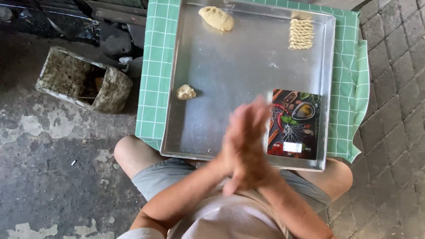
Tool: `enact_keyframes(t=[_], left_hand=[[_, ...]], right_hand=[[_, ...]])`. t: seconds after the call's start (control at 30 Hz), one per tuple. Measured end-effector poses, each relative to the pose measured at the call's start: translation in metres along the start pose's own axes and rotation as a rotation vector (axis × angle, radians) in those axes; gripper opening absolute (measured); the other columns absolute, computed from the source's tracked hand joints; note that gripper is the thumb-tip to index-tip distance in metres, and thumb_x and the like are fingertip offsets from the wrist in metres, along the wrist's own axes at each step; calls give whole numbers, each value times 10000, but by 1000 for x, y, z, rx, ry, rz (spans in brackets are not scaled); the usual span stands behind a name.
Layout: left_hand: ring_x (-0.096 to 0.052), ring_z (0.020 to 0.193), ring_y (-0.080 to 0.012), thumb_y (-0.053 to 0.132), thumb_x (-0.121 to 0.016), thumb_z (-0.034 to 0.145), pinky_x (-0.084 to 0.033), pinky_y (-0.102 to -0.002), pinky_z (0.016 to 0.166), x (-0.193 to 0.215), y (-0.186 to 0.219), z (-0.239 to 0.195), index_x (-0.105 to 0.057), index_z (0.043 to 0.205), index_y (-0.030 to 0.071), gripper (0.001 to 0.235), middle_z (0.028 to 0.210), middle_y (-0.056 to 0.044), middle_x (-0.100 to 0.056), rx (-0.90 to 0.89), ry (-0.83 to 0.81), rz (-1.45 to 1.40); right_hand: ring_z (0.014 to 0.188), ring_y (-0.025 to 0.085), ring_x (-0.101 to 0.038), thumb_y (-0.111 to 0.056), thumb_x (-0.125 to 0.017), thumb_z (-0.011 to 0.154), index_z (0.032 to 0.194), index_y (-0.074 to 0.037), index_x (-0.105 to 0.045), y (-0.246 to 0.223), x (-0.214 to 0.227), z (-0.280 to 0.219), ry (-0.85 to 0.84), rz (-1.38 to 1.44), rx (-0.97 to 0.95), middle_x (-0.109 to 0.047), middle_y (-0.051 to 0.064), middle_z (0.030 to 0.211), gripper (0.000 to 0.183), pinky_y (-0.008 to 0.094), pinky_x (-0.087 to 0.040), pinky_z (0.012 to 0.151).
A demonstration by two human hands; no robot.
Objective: The person rolls small pieces of dough into thin ropes on a metal tray, then twists them into spiral shapes. They place the finished pieces on the tray and repeat the process with additional dough portions.
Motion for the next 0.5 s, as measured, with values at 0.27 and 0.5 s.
enact_keyframes(t=[0.27,0.5], left_hand=[[-95,1615,-234,854,-62,918,5,-534,1296,13,33,11,-38,1693,262,975,1759,-42,-119,-10,46,163],[19,1639,-335,784,-128,953,54,-599,1277,22,0,-13,-62,1656,210,910,1757,-134,0,99,-43,147]], right_hand=[[1559,325,184,-892,-276,895,1677,-288,-80,29,-18,-48,-83,-222,-93,95,121,1727,1008,578,253,1217],[1676,267,106,-851,-77,968,1719,-289,-63,1,4,-9,72,-199,-43,78,91,1776,938,659,209,1330]])
Point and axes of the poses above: each hand's wrist, its own z-axis towards the middle knuckle, its own x-axis out of the back of the hand, y = z × x, the point moved 7 cm from there along z, towards the middle knuckle
